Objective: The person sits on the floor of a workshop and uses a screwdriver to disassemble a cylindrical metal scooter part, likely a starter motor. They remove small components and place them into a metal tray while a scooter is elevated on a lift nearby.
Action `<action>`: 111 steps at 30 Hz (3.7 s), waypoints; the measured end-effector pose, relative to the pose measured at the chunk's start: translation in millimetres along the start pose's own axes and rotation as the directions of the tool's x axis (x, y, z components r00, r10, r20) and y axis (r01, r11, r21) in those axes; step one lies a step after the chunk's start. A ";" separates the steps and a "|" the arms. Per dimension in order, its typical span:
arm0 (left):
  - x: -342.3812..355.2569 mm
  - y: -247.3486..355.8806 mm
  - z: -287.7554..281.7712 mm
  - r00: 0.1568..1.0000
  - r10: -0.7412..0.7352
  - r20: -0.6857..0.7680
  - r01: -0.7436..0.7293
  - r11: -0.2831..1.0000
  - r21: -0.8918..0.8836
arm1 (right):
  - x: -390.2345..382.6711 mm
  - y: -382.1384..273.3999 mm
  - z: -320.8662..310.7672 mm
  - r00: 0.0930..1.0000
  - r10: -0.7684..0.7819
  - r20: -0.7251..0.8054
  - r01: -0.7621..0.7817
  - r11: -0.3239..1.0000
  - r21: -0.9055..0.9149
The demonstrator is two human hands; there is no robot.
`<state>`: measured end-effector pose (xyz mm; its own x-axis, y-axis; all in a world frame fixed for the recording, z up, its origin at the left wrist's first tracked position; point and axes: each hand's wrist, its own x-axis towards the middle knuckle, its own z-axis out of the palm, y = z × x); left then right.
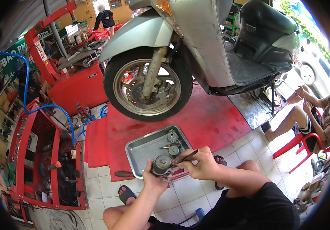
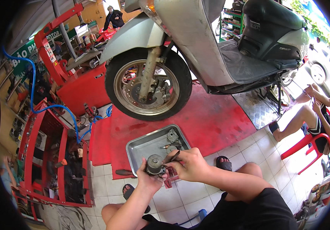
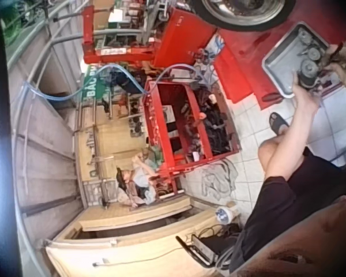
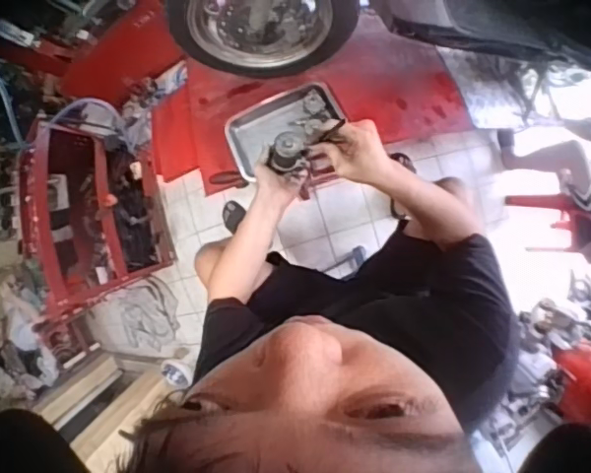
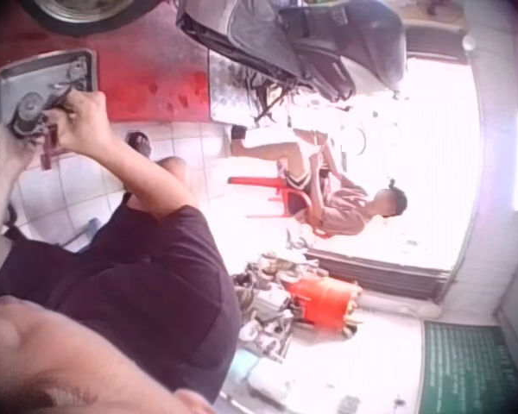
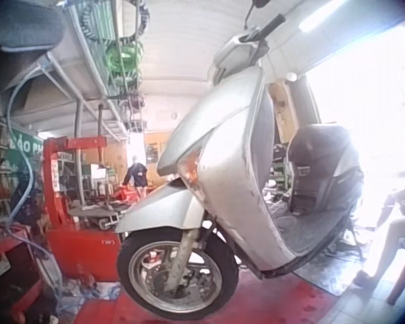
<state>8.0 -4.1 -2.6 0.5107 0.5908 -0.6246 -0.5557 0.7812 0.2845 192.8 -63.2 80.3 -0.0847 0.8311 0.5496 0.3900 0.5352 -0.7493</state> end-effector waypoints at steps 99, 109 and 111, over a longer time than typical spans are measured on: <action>-27.3 119.3 -11.9 0.915 0.376 -0.149 -0.400 0.895 -0.196 | 20.7 123.2 150.9 0.691 0.698 0.188 -0.333 0.538 -0.775; -38.1 120.3 -3.8 0.919 0.387 -0.068 -0.392 0.891 -0.230 | 19.0 153.0 167.7 0.583 0.810 0.056 -0.538 0.437 -0.721; -33.7 121.4 -8.7 0.919 0.389 -0.062 -0.392 0.890 -0.234 | 21.2 149.3 166.5 0.585 0.808 0.071 -0.512 0.436 -0.741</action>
<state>-82.4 69.1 46.7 0.2125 0.8342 -0.5089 -0.8483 0.4159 0.3276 96.5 59.5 -81.5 0.2002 0.9293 -0.3104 0.8923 -0.3038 -0.3340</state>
